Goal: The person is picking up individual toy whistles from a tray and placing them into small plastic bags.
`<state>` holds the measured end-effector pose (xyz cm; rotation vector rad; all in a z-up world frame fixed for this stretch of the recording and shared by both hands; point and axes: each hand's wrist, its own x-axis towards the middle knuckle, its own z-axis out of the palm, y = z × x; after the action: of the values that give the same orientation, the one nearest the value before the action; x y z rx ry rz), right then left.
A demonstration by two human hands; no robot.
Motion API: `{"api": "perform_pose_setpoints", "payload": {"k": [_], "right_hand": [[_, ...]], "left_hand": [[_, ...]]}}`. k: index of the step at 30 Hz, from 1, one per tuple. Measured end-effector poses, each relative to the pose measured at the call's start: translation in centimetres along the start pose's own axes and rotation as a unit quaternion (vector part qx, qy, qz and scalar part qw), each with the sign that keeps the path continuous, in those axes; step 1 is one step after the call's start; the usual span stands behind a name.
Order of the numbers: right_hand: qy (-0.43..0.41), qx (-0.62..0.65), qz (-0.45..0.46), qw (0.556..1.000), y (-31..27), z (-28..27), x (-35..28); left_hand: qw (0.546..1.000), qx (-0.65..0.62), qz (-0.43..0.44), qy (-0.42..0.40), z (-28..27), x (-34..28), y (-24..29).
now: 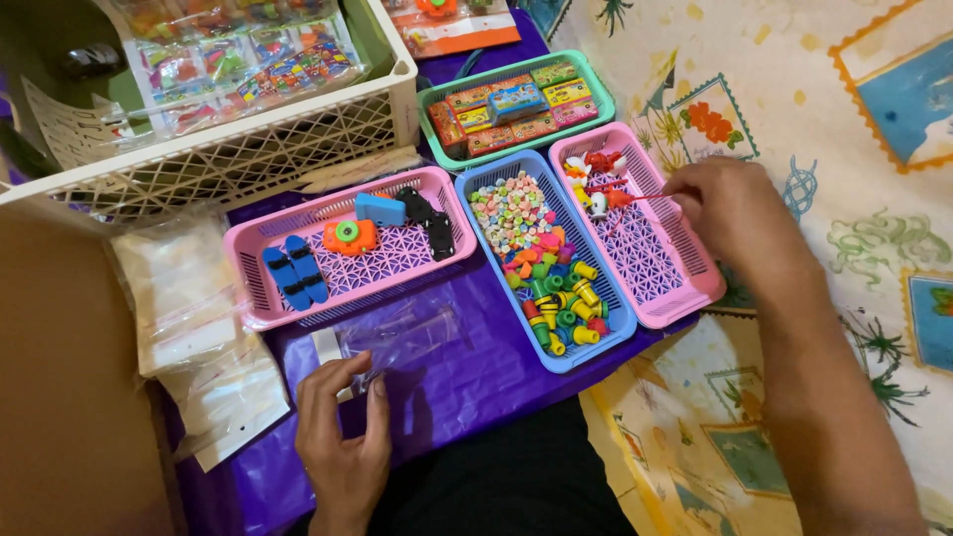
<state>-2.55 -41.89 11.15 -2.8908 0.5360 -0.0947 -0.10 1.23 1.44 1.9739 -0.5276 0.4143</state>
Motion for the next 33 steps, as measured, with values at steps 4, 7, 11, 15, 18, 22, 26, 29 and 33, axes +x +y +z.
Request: {"api": "perform_pose_setpoints", "payload": {"k": [4, 7, 11, 15, 18, 22, 26, 29, 33], "right_hand": [[0.025, 0.136, 0.058, 0.989, -4.8, -4.1, -2.6], [0.001, 0.286, 0.091, 0.954, -5.9, -3.7, -3.5], [-0.024, 0.389, 0.012, 0.921, -8.5, -1.5, -4.8], [-0.086, 0.493, 0.021, 0.865, -11.7, 1.1, -6.0], [-0.097, 0.524, 0.02, 0.846, -13.8, 1.9, -6.8], [-0.091, 0.539, 0.012, 0.837, -14.9, 2.4, -7.5], [-0.08, 0.494, -0.019, 0.865, -15.0, 3.2, -8.8], [-0.074, 0.436, -0.153, 0.884, -15.4, 4.0, -10.2], [-0.103, 0.387, -0.294, 0.868, -15.9, 7.2, -11.3]], "left_hand": [[1.0, 0.0, -0.009, -0.001, 0.1, 0.5, 0.7], [1.0, -0.011, 0.008, 0.005, 0.2, 1.4, 1.7], [0.998, -0.029, 0.052, -0.036, 0.4, 3.1, 3.9], [0.971, -0.025, 0.188, -0.145, 1.7, 5.2, 5.0], [0.96, 0.069, 0.229, -0.142, 2.5, 5.7, 5.8], [0.96, 0.066, 0.249, -0.113, 2.5, 5.5, 5.6], [0.963, -0.006, 0.232, -0.139, 1.4, 3.8, 5.0], [0.965, -0.042, 0.191, -0.175, 0.0, 1.8, 4.7], [0.96, -0.068, 0.128, -0.239, -1.1, -0.5, 2.9]]}}
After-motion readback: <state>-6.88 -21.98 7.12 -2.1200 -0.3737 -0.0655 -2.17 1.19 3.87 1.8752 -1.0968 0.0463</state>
